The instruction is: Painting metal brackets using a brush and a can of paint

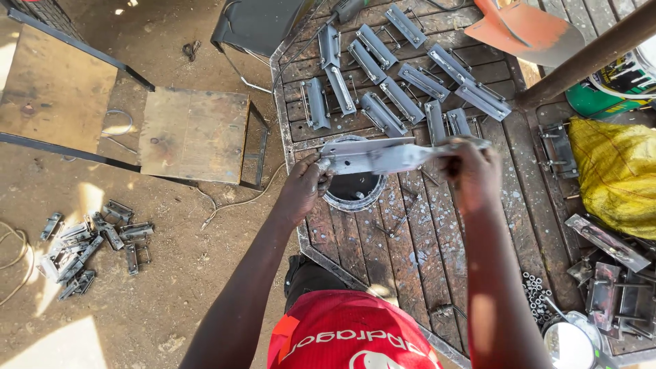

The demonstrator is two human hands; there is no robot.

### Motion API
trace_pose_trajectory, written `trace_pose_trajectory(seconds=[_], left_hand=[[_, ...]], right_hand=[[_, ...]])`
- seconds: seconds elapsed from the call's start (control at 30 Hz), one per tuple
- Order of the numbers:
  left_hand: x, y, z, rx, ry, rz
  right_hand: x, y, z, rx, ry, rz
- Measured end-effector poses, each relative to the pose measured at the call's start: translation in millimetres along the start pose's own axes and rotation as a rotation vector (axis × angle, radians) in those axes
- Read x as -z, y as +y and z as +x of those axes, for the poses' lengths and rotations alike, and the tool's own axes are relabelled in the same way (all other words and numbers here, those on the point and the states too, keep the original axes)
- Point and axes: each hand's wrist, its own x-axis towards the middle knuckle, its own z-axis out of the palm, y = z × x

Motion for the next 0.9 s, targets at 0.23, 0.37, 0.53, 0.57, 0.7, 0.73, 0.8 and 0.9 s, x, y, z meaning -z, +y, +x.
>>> trace_pose_trajectory(seconds=[0.23, 0.37, 0.53, 0.57, 0.7, 0.73, 0.8, 0.9], left_hand=[[9, -8, 6, 0.007, 0.016, 0.023], [0, -8, 5, 0.017, -0.004, 0.027], [-13, 24, -17, 0.009, 0.045, 0.084], [-15, 36, -26, -0.014, 0.027, 0.304], [-3, 41, -21, -0.152, -0.087, 1.235], [5, 37, -20, -0.151, -0.089, 1.233], [18, 29, -16, -0.281, -0.122, 1.448], [2, 56, -25, -0.364, -0.178, 1.416]], right_hand=[[44, 2, 5, 0.038, 0.132, 0.007], [3, -9, -17, 0.017, 0.077, 0.079], [13, 10, -9, 0.049, 0.074, 0.069], [28, 16, -4, 0.091, 0.11, -0.049], [36, -28, -13, -0.083, 0.312, -0.103], [37, -30, -12, -0.083, 0.315, -0.104], [41, -35, -12, -0.069, 0.32, 0.055], [28, -31, -17, -0.059, 0.158, 0.162]])
